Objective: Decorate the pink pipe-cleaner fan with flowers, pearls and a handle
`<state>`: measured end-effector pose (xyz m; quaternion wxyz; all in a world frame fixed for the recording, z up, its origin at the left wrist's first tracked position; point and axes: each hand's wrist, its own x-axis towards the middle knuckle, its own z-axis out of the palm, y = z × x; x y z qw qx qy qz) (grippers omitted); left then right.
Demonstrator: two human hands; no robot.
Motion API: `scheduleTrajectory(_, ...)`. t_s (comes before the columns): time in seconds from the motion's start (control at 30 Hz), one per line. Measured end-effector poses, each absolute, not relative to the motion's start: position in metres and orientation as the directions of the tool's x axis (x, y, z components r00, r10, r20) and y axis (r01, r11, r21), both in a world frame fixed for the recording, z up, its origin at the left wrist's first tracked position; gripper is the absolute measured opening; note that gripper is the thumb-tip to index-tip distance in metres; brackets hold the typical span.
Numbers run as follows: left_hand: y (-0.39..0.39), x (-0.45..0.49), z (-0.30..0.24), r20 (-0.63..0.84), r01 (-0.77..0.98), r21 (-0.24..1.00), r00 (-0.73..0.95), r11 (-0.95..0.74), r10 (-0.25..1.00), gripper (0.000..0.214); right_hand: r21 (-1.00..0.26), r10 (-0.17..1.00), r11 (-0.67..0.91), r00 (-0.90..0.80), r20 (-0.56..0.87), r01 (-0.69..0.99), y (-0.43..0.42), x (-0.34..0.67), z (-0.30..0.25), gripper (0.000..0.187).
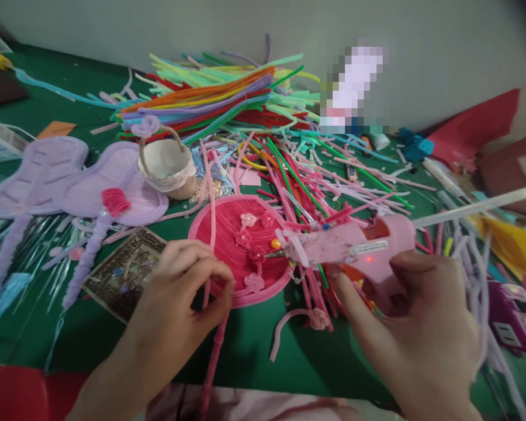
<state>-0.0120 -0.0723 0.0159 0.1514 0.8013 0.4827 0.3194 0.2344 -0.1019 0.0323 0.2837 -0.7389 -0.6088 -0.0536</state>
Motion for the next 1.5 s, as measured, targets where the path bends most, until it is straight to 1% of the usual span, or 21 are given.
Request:
scheduleTrajectory(0.07, -0.071, -0.004, 0.012, 0.388, 0.652, 0.547, 0.358, -0.525, 0.849, 0.010, -0.373, 0.876, -0.081, 0.245, 0.416, 0.924, -0.098, 0.236, 0.031, 0.044)
scheduleTrajectory(0.17, -0.072, 0.003, 0.004, 0.424, 0.660, 0.498, 0.381, -0.563, 0.822, 0.009, -0.357, 0.874, -0.085, 0.242, 0.422, 0.930, -0.094, 0.235, 0.029, 0.041)
scheduleTrajectory(0.37, -0.072, 0.006, -0.001, 0.428, 0.668, 0.451, 0.420, -0.592, 0.800, 0.006, -0.375, 0.867, -0.136, 0.293, 0.403, 0.917, -0.093, 0.236, 0.025, 0.041)
scheduleTrajectory(0.57, -0.069, 0.009, -0.001, 0.426, 0.668, 0.392, 0.478, -0.633, 0.768, 0.007, -0.319, 0.880, -0.159, 0.281, 0.383, 0.934, -0.097, 0.242, 0.020, 0.043)
scheduleTrajectory(0.67, -0.071, 0.008, -0.001, 0.435, 0.678, 0.367, 0.479, -0.636, 0.762, 0.009, -0.300, 0.885, -0.162, 0.273, 0.378, 0.940, -0.098, 0.243, 0.019, 0.044)
scheduleTrajectory(0.83, -0.074, 0.007, -0.002, 0.445, 0.688, 0.336, 0.486, -0.643, 0.752, 0.010, -0.330, 0.882, -0.167, 0.291, 0.372, 0.929, -0.096, 0.240, 0.020, 0.042)
scheduleTrajectory(1.03, -0.076, 0.003, -0.003, 0.439, 0.699, 0.343, 0.471, -0.627, 0.765, 0.015, -0.369, 0.879, -0.167, 0.308, 0.364, 0.914, -0.095, 0.240, 0.022, 0.042)
scheduleTrajectory(1.27, -0.074, -0.001, 0.001, 0.493, 0.713, 0.355, 0.408, -0.605, 0.769, 0.019, -0.394, 0.868, -0.171, 0.328, 0.374, 0.903, -0.094, 0.243, 0.022, 0.044)
scheduleTrajectory(1.4, -0.078, -0.002, -0.001, 0.444, 0.708, 0.389, 0.417, -0.589, 0.793, 0.022, -0.400, 0.869, -0.201, 0.351, 0.349, 0.894, -0.095, 0.245, 0.022, 0.044)
scheduleTrajectory(1.5, -0.080, -0.002, -0.003, 0.435, 0.700, 0.396, 0.428, -0.595, 0.792, 0.025, -0.399, 0.868, -0.212, 0.359, 0.342, 0.892, -0.095, 0.246, 0.022, 0.044)
